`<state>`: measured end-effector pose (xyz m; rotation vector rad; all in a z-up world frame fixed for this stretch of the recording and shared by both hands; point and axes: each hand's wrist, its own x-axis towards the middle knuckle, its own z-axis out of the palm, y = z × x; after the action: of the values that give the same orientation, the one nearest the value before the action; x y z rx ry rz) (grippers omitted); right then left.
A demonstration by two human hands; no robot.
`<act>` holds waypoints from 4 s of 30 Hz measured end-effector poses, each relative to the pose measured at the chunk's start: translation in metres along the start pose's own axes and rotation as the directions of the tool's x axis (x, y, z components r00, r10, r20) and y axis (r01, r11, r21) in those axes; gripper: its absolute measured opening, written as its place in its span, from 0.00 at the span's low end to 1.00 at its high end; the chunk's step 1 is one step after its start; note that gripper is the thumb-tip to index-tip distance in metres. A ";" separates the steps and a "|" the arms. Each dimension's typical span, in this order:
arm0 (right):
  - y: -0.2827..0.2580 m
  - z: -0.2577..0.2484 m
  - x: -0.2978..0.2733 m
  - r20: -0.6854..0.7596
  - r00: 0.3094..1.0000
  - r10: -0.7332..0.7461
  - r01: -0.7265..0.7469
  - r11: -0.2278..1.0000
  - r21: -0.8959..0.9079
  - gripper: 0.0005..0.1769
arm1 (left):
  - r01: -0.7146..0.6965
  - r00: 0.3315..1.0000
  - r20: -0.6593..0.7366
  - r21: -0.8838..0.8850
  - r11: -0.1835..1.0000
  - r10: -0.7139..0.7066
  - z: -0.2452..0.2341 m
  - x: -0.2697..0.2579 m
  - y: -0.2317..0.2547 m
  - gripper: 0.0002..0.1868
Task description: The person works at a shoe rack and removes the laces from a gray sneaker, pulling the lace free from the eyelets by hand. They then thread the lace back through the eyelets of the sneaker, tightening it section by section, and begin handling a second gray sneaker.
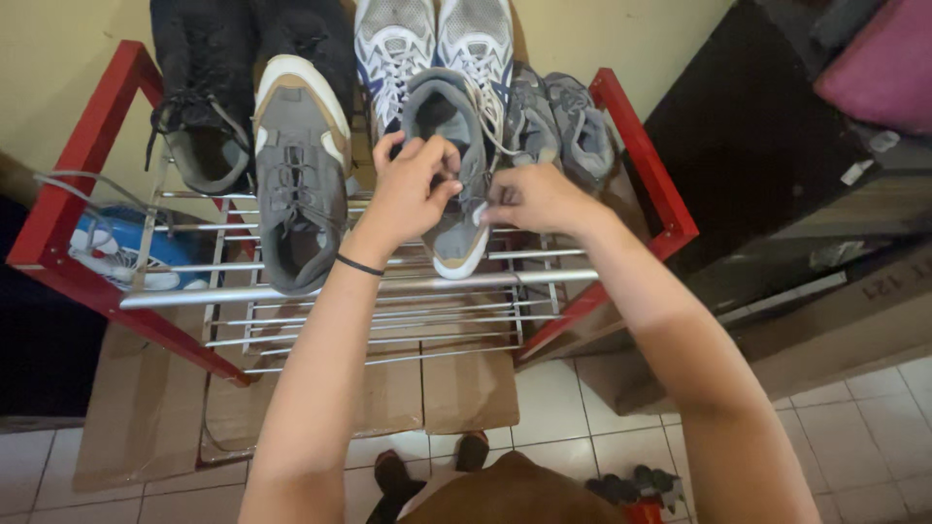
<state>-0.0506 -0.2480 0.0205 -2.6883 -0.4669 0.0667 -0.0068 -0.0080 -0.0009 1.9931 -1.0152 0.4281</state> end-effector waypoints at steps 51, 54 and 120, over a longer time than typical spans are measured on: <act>-0.136 -0.051 -0.057 -0.149 0.900 0.409 -0.357 0.889 0.286 0.20 | -0.113 0.984 -0.125 0.100 0.989 0.125 -0.044 -0.054 0.045 0.09; -0.129 -0.060 -0.071 -0.170 0.842 0.512 -0.389 0.795 0.466 0.20 | -0.067 0.988 -0.129 0.117 0.991 0.082 -0.053 -0.067 0.028 0.09; -0.128 0.103 0.009 -0.835 0.535 0.133 -0.015 0.989 0.148 0.06 | -0.386 0.917 0.146 0.099 0.917 0.370 -0.067 -0.007 -0.029 0.15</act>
<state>-0.0938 -0.0950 -0.0225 -2.2328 -0.0151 -1.1143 0.0163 0.0591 0.0188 1.9511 -1.4983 0.5938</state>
